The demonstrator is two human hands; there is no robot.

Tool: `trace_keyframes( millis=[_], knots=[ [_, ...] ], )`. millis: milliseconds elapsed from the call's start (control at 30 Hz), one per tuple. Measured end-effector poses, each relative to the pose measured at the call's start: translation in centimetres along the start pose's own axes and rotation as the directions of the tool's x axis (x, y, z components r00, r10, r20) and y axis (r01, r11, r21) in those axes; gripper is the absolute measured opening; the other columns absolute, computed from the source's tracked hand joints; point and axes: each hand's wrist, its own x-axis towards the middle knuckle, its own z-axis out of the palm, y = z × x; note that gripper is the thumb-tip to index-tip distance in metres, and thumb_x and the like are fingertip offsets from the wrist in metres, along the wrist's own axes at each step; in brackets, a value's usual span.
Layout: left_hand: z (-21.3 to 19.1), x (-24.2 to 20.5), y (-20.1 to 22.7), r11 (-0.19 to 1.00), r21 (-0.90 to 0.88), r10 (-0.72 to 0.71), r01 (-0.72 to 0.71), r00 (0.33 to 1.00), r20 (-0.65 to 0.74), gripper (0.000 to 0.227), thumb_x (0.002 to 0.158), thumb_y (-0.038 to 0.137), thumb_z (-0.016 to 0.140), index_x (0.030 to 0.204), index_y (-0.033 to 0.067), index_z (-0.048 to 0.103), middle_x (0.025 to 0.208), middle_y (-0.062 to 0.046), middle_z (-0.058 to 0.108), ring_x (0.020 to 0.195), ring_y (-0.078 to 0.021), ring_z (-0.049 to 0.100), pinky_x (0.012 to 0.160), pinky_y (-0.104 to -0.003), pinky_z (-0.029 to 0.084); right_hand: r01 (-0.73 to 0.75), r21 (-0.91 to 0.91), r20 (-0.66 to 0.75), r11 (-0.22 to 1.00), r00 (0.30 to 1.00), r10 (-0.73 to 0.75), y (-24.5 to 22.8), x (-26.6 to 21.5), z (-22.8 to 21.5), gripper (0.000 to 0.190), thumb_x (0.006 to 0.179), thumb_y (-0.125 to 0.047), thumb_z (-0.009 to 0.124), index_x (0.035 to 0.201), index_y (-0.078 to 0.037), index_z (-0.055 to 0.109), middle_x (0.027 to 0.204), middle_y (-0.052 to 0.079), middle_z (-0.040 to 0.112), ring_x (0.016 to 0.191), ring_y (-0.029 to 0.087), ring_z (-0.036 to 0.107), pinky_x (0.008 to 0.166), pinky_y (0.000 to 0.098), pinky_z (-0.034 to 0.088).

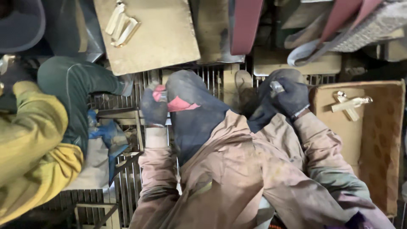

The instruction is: The person sits on the floor and uses a belt sander to smooth the edges of small white plastic pieces. They hold each piece with gloved hands, press it against the moving belt, and then place the finished piece into a cardboard box.

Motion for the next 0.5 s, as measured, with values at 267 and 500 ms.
trace_keyframes(
  millis=[267, 500],
  knots=[
    [2.1, 0.1, -2.9, 0.971, -0.228, -0.09, 0.076, 0.995, -0.051, 0.029, 0.095, -0.003, 0.064, 0.123, -0.0034, 0.064, 0.111, -0.01, 0.071, 0.103, -0.0188, 0.07, 0.09, -0.03, 0.058, 0.04, -0.095, 0.038, 0.995, 0.999, -0.036, -0.1, 0.9, 0.9, 0.016, 0.1, -0.024, 0.074, 0.107, -0.009, 0.078, 0.097, 0.019, 0.072, 0.087, 0.036, 0.072, 0.078, 0.045, 0.058],
    [-2.2, 10.0, -11.8, 0.968, -0.146, -0.228, 0.203, 0.956, -0.183, 0.02, 0.093, 0.002, 0.071, 0.113, 0.0008, 0.07, 0.098, -0.006, 0.073, 0.086, -0.0137, 0.069, 0.073, -0.028, 0.058, -0.066, -0.1, 0.049, 0.993, 0.996, 0.072, -0.1, 0.9, 1.3, 0.015, 0.101, -0.025, 0.074, 0.107, -0.012, 0.078, 0.091, 0.018, 0.071, 0.083, 0.035, 0.072, 0.075, 0.0442, 0.057]
  ],
)
